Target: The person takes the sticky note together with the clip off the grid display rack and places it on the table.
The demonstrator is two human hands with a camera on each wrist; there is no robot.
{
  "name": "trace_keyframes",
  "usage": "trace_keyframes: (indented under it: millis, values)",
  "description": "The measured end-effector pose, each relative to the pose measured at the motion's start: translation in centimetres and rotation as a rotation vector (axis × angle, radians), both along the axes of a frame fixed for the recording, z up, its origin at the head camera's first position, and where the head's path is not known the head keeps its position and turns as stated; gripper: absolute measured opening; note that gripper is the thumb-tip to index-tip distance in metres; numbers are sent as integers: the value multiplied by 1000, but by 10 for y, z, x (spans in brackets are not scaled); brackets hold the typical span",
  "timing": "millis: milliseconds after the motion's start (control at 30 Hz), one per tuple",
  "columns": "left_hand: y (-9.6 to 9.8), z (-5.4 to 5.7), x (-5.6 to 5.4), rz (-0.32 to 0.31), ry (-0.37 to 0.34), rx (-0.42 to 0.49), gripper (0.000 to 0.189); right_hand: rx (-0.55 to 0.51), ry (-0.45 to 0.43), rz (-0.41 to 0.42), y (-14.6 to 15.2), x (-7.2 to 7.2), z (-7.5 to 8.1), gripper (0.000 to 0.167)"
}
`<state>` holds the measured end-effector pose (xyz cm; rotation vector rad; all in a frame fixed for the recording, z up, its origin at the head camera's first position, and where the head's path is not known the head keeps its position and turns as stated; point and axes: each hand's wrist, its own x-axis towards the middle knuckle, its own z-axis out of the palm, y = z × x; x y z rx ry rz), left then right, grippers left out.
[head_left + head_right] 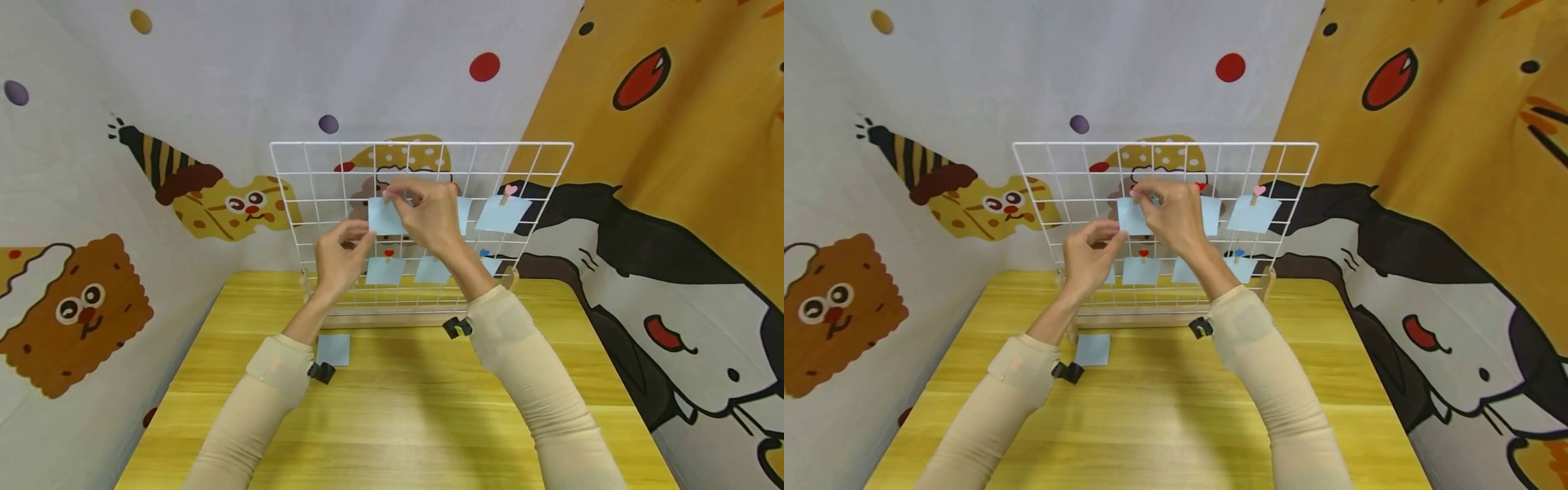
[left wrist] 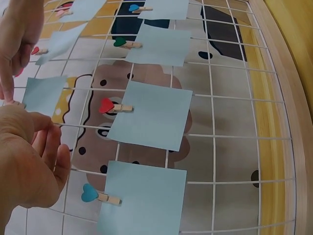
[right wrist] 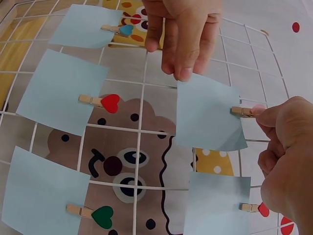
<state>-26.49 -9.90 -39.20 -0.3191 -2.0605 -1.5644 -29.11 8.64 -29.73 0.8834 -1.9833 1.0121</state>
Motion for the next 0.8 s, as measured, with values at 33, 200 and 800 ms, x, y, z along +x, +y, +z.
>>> trace_keyframes:
  millis: [33,200,800]
  values:
    - [0,0,0,1,-4,-2,18,-6,0,-1,0,0,1,10]
    - [-2,-4,1,-4,-21,5,17,-33,-12,5,1,4,4,6]
    - [-10,-15,10,-53,1,14,21,-34,-105,34,17,22,1,6]
